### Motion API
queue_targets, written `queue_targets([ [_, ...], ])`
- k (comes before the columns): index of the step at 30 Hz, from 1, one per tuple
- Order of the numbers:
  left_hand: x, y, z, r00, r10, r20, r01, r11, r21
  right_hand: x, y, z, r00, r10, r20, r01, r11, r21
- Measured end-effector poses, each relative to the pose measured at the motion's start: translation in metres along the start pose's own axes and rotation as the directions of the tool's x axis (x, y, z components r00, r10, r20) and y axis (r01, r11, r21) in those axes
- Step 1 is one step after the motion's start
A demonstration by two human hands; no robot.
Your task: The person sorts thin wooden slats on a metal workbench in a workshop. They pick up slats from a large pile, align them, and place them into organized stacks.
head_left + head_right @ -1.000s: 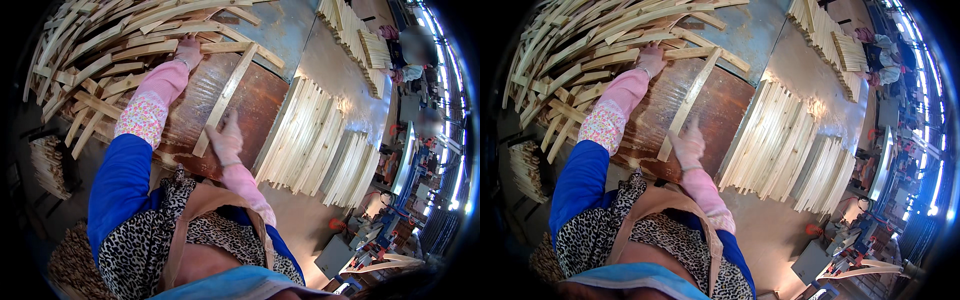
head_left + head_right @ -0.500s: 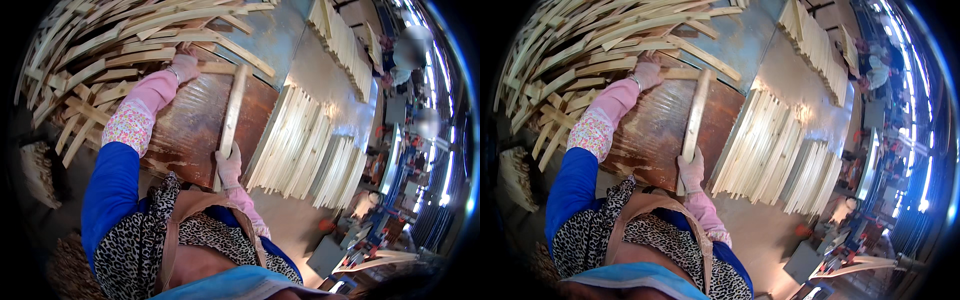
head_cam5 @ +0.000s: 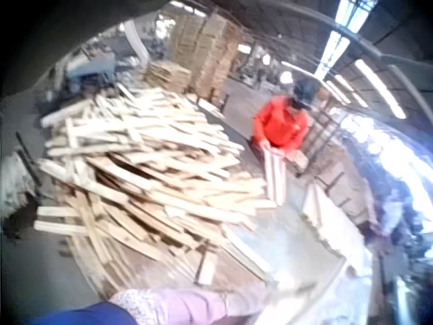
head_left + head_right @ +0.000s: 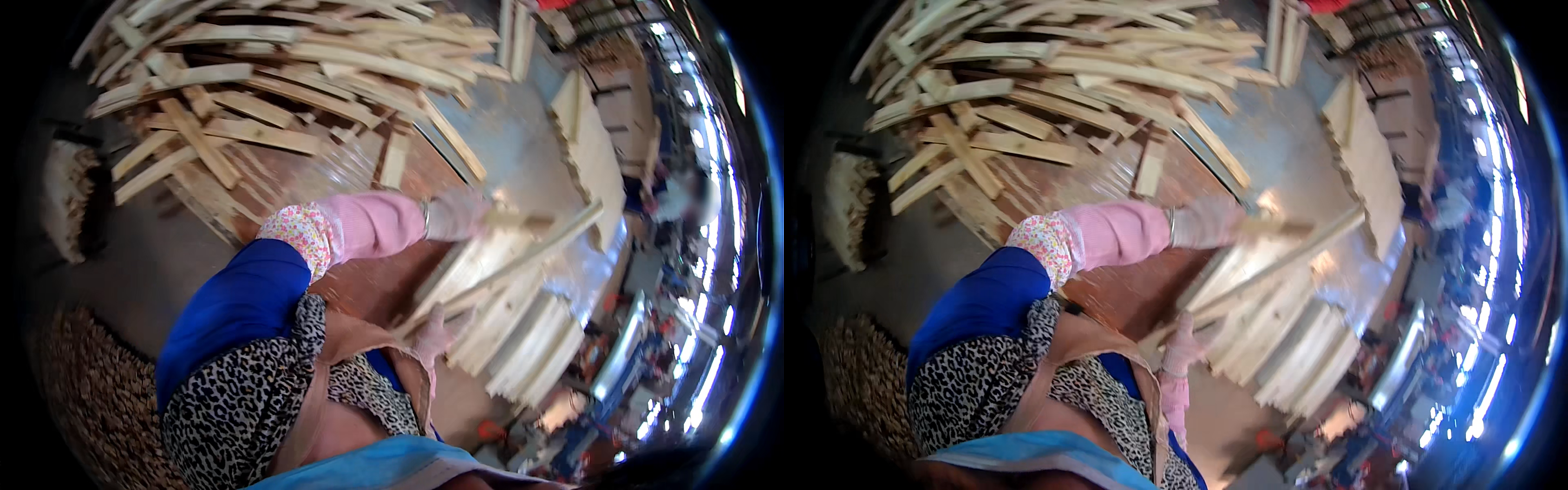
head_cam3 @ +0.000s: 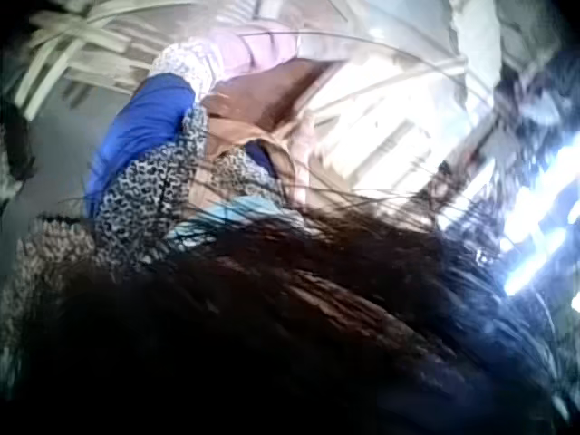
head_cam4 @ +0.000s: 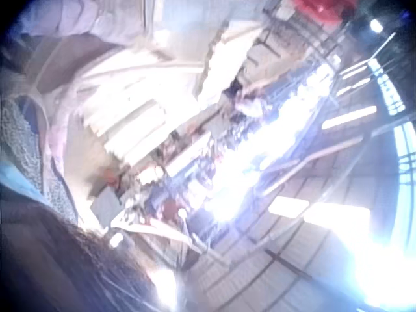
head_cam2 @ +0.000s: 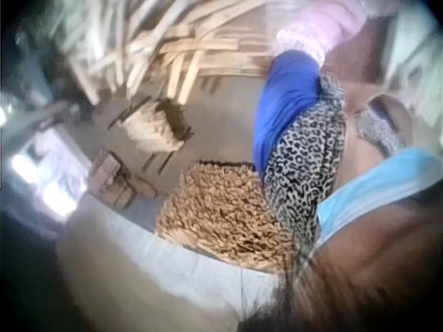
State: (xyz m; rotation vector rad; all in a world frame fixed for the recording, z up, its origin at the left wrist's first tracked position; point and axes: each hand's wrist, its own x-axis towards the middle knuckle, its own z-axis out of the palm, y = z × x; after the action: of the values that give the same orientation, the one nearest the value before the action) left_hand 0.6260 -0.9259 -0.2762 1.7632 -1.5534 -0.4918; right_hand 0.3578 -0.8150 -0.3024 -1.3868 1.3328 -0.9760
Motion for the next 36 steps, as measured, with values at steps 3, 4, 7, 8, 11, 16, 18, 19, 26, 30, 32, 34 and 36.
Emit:
queue_targets([
  [3,0.049,0.001,0.023,0.981,-0.19,-0.042,0.149,0.87,-0.47,0.011,-0.006,-0.024,0.998,-0.064,0.0,0.063,0.997,-0.045],
  [4,0.054,-0.019,0.041,0.985,-0.148,-0.092,0.099,0.909,-0.404,0.011,-0.017,-0.029,0.996,-0.082,0.029,0.084,0.993,-0.081],
  [7,0.04,-0.051,0.094,0.76,-0.59,0.272,0.601,0.479,-0.64,0.003,-0.012,-0.056,0.999,-0.029,0.03,0.034,0.988,-0.148],
  [8,0.032,-0.059,0.114,0.757,-0.616,0.218,0.59,0.502,-0.633,0.0,-0.008,-0.061,0.998,0.029,0.048,-0.023,0.991,-0.133],
  [11,0.004,-0.046,0.161,0.778,-0.614,0.134,0.576,0.61,-0.544,-0.01,0.021,-0.075,0.999,0.023,0.034,-0.018,0.992,-0.127],
  [16,-0.033,-0.004,0.173,0.874,-0.402,0.273,0.473,0.832,-0.291,0.016,0.025,-0.052,0.984,0.037,0.175,0.001,0.976,-0.217],
  [18,-0.06,-0.034,0.163,0.965,0.128,0.227,-0.021,0.905,-0.424,0.018,0.023,-0.035,0.963,0.092,0.253,-0.054,0.987,-0.154],
  [19,-0.084,-0.018,0.122,0.957,-0.044,0.286,0.209,0.788,-0.579,0.017,0.024,-0.021,0.977,0.045,0.207,-0.016,0.99,-0.14],
  [26,-0.281,0.015,-0.013,0.975,-0.104,-0.196,0.017,0.915,-0.403,-0.026,-0.037,0.168,0.702,-0.535,0.47,0.333,0.83,0.448],
  [30,-0.381,-0.05,-0.107,0.51,-0.363,-0.78,0.257,0.93,-0.264,-0.115,-0.116,0.303,0.015,-0.82,0.572,0.69,0.423,0.588],
  [32,-0.442,-0.111,-0.183,0.141,-0.412,-0.9,0.333,0.876,-0.349,-0.167,-0.125,0.349,-0.056,-0.765,0.641,0.703,0.426,0.569],
  [34,-0.542,-0.169,-0.282,-0.18,-0.532,-0.827,0.148,0.817,-0.558,-0.234,-0.127,0.397,-0.045,-0.738,0.673,0.652,0.489,0.579],
  [36,-0.643,-0.246,-0.376,-0.4,-0.635,-0.661,-0.124,0.752,-0.647,-0.265,-0.108,0.447,-0.021,-0.586,0.81,0.572,0.657,0.491],
])
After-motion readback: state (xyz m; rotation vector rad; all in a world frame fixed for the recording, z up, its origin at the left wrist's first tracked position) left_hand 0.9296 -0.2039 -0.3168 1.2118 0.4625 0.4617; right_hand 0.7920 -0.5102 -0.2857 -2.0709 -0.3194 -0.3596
